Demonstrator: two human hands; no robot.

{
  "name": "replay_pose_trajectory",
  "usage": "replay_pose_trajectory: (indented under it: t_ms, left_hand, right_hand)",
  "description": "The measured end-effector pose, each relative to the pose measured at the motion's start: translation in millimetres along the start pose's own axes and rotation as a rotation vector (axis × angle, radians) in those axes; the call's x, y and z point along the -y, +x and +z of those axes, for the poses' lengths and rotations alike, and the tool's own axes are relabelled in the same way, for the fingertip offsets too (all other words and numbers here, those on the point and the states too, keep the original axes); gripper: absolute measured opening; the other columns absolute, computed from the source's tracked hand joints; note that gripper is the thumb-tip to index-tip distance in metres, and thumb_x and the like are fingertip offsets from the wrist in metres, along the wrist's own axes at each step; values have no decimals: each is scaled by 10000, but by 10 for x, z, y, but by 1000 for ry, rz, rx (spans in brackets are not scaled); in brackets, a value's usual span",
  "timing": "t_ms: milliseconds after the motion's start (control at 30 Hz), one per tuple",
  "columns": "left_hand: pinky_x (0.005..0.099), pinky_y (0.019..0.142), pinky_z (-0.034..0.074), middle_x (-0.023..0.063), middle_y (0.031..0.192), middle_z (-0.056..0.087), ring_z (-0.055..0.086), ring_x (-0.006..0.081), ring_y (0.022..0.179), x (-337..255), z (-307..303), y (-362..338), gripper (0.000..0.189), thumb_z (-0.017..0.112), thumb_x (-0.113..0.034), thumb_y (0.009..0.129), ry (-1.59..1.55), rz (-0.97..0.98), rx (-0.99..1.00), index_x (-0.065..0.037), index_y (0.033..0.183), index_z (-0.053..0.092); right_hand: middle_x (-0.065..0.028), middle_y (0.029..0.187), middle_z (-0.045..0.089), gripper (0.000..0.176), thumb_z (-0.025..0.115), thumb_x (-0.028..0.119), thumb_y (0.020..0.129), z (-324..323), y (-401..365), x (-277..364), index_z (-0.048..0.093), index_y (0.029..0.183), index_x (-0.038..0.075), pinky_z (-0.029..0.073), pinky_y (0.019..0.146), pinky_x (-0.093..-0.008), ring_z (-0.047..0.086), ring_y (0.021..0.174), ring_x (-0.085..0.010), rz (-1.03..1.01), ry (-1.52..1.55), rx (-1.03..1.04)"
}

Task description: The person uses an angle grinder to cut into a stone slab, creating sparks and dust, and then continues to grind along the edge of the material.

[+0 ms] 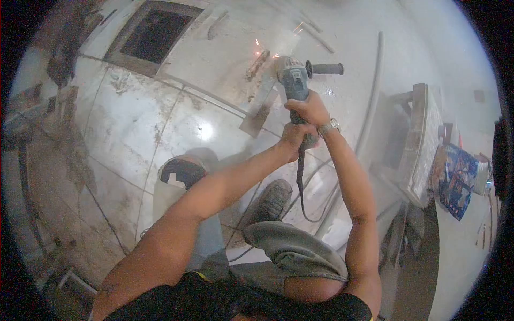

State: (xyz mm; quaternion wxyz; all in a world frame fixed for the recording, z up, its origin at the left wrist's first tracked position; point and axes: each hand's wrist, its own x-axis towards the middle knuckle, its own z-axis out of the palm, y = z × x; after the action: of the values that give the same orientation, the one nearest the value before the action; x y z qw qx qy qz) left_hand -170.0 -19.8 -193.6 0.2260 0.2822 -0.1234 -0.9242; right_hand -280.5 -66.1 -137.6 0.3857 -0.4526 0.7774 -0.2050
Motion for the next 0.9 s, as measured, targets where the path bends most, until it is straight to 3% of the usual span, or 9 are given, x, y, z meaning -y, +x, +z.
replay_pose_trajectory:
  t_ms: [100,233,300,500,567,633,700,767,900]
  left_hand:
    - [372,709,593,65,834,646,664,204,762,90,-48,27,159,681,-138,800,28,-36,76,-57,927,629]
    - [361,678,574,61,830,643,657,194,729,287,139,-225,124,665,-137,815,-73,45,-100,-65,909,626]
    - [356,669,568,60,831,644,655,191,716,364,114,-215,106,653,-138,825,-127,72,-150,-70,901,625]
    - [344,658,563,51,844,648,657,189,719,297,-46,21,120,609,-167,868,79,40,11,-75,946,606]
    - [339,619,539,44,790,630,623,185,661,178,152,-106,166,679,-112,779,-47,15,-132,-51,920,616]
    - [339,626,546,45,791,632,628,187,665,255,212,-264,171,683,-117,783,-58,38,-150,-49,925,615]
    - [338,633,553,47,792,633,632,189,669,316,179,-253,176,687,-122,787,-74,58,-174,-47,929,614]
    - [342,623,556,57,802,642,639,195,666,421,29,-72,190,689,-118,788,-83,62,-86,-33,942,616]
    - [350,682,593,54,867,661,662,195,731,151,153,-64,201,624,-199,858,15,52,49,-44,986,613]
  right_hand:
    - [-118,802,716,417,803,338,672,8,-50,-66,666,865,-4,544,672,-363,682,707,-225,-21,34,6]
    - [-81,798,669,425,798,310,701,30,-174,-131,645,886,-40,521,701,-352,620,726,-184,-64,-129,134]
    - [-80,801,670,419,799,306,699,35,-232,-148,645,889,-35,522,707,-353,623,734,-182,-96,-46,138]
    - [-144,823,710,464,818,387,653,25,-28,-199,675,883,11,537,698,-391,672,722,-251,17,-17,35]
    - [-138,826,710,467,820,394,647,-12,-36,-165,677,879,14,536,703,-393,669,724,-259,0,15,60]
    - [-120,807,707,459,812,394,651,62,-104,-227,679,887,22,533,702,-395,669,723,-253,-105,-135,133]
    - [-115,771,699,447,798,401,653,76,-169,-238,678,857,22,530,687,-394,659,691,-259,-120,-34,104]
    - [-72,818,661,435,816,288,678,4,-155,-158,639,921,-26,511,712,-337,584,727,-169,-40,-82,135]
    - [-71,812,655,440,814,287,680,-91,-7,-187,636,926,-31,509,709,-333,583,725,-167,57,-19,61]
